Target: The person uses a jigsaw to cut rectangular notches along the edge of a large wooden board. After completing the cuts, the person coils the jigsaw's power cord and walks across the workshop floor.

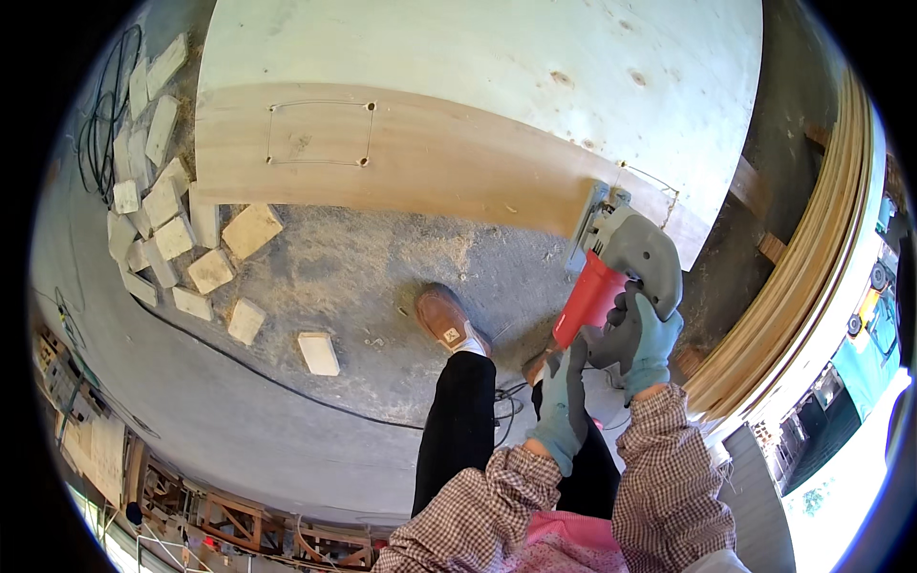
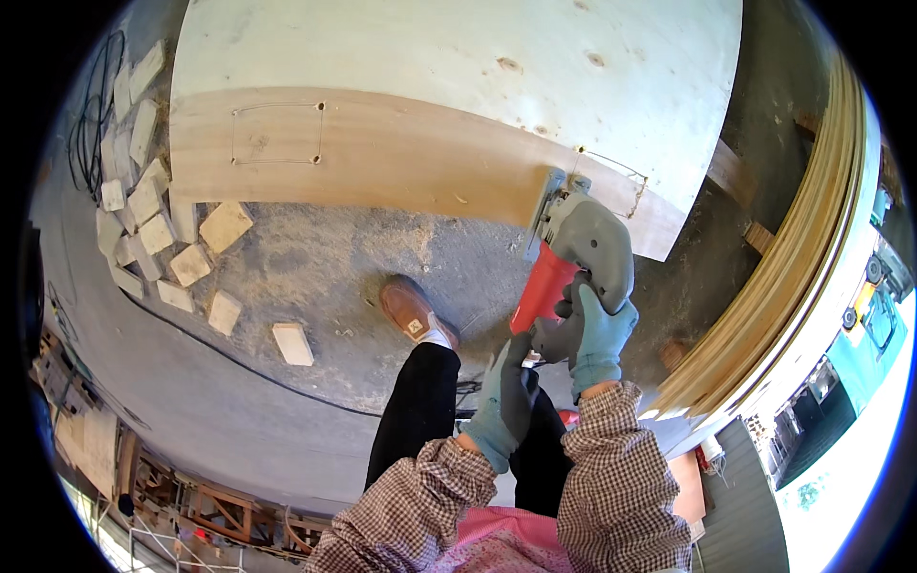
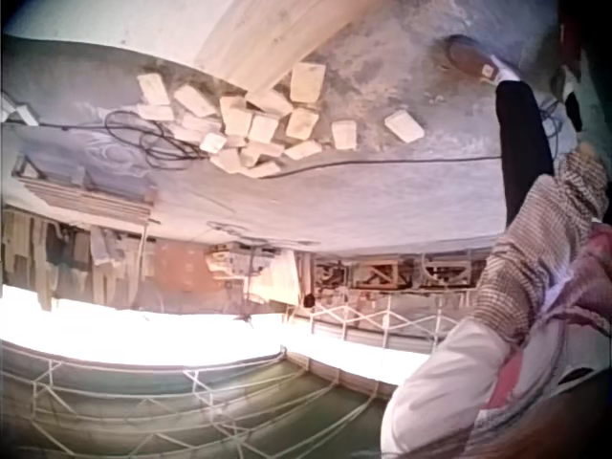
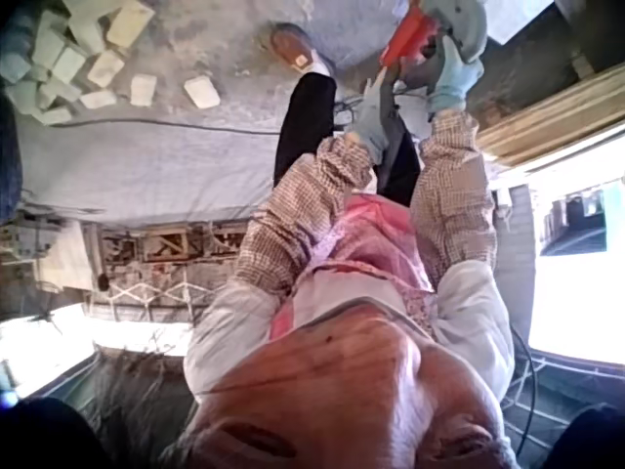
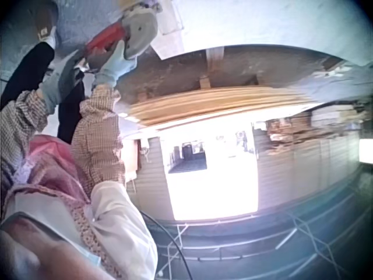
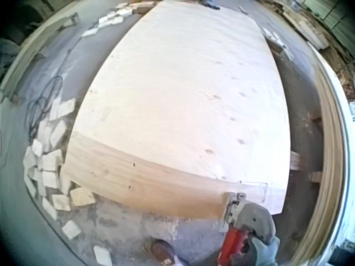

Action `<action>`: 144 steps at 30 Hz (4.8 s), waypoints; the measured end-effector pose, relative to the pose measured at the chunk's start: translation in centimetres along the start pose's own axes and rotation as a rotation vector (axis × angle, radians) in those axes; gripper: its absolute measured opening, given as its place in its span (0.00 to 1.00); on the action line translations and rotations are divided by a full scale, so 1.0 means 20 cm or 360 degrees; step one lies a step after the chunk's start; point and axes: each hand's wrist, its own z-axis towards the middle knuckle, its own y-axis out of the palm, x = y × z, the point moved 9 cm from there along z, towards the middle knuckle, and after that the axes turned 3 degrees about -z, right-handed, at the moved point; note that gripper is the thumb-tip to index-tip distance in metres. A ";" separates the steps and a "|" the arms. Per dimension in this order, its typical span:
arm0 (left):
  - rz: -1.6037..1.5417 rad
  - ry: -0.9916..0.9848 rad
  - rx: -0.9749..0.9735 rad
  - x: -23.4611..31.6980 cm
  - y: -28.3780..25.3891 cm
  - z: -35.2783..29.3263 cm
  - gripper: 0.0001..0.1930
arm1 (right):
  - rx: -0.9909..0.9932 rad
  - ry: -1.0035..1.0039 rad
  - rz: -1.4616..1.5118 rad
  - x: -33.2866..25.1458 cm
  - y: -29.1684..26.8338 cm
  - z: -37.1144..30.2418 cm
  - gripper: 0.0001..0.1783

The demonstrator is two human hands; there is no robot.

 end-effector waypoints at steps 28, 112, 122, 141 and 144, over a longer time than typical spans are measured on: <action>-0.1491 -0.0511 -0.0041 -0.04 0.21 -0.02 0.26 | 0.0044 -0.0076 0.0070 -0.13 0.02 0.05 0.11; 0.0490 0.0018 0.0052 1.02 -0.55 -0.91 0.26 | 0.0398 -0.0502 -0.0892 -0.22 -0.06 0.28 0.19; 0.0396 0.0118 -0.0053 1.08 -0.63 -1.01 0.22 | 0.0218 -0.0298 -0.0518 -0.20 0.01 0.32 0.16; 0.1693 0.0105 -0.0398 1.68 -1.23 -0.72 0.24 | 0.0112 0.0001 0.0240 0.00 0.53 -0.93 0.19; 0.1739 0.0367 -0.0418 1.77 -1.18 -0.63 0.22 | 0.0043 0.0047 0.0304 -0.01 0.83 -1.06 0.19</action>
